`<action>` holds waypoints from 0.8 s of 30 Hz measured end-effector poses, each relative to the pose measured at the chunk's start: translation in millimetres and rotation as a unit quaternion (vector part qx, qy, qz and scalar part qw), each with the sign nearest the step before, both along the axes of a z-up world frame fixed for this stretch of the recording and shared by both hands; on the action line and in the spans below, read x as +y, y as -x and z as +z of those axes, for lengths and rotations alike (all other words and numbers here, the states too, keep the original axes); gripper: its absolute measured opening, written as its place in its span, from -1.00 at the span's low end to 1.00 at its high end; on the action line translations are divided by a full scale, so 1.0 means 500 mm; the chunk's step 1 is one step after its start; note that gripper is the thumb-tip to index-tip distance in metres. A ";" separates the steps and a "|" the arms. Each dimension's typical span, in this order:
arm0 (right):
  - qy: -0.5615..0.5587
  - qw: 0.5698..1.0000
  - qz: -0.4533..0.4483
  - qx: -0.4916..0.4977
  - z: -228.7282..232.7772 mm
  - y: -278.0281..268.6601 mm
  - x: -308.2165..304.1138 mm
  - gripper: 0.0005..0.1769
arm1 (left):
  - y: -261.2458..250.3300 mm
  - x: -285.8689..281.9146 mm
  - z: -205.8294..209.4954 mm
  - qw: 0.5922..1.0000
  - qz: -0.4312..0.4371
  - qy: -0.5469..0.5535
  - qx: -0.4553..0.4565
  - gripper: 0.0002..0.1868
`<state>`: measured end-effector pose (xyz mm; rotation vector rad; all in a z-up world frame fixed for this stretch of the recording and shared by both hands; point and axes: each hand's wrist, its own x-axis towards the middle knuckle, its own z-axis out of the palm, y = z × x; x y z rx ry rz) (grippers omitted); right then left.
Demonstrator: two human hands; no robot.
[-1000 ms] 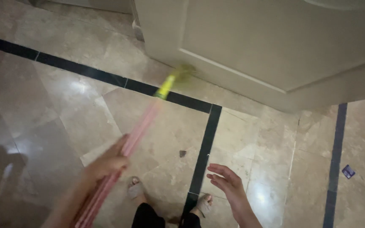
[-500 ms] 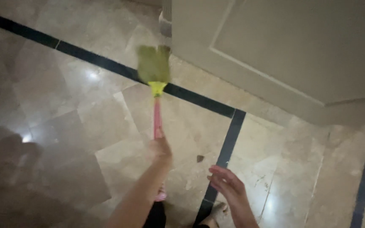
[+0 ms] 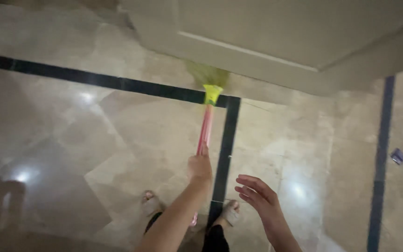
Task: Sweeping the floor with a broom.
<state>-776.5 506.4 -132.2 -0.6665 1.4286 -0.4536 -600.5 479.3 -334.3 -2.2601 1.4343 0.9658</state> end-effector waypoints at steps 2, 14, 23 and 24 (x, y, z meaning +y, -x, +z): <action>0.016 1.000 -0.011 -0.007 0.013 0.079 0.024 -0.55 | 0.115 0.037 -0.024 0.999 0.006 0.019 0.048 -0.28; -0.028 0.993 -0.114 0.010 0.007 0.457 0.093 -0.55 | 0.345 -0.011 0.372 0.909 0.109 -0.102 0.389 0.05; -0.004 0.997 -0.071 0.000 0.056 0.394 0.022 -0.55 | -0.009 0.055 0.453 0.964 0.052 0.041 0.258 -0.19; 0.008 0.999 -0.043 -0.007 0.070 0.377 0.017 -0.55 | -0.043 0.072 0.463 0.965 0.099 0.018 0.242 -0.16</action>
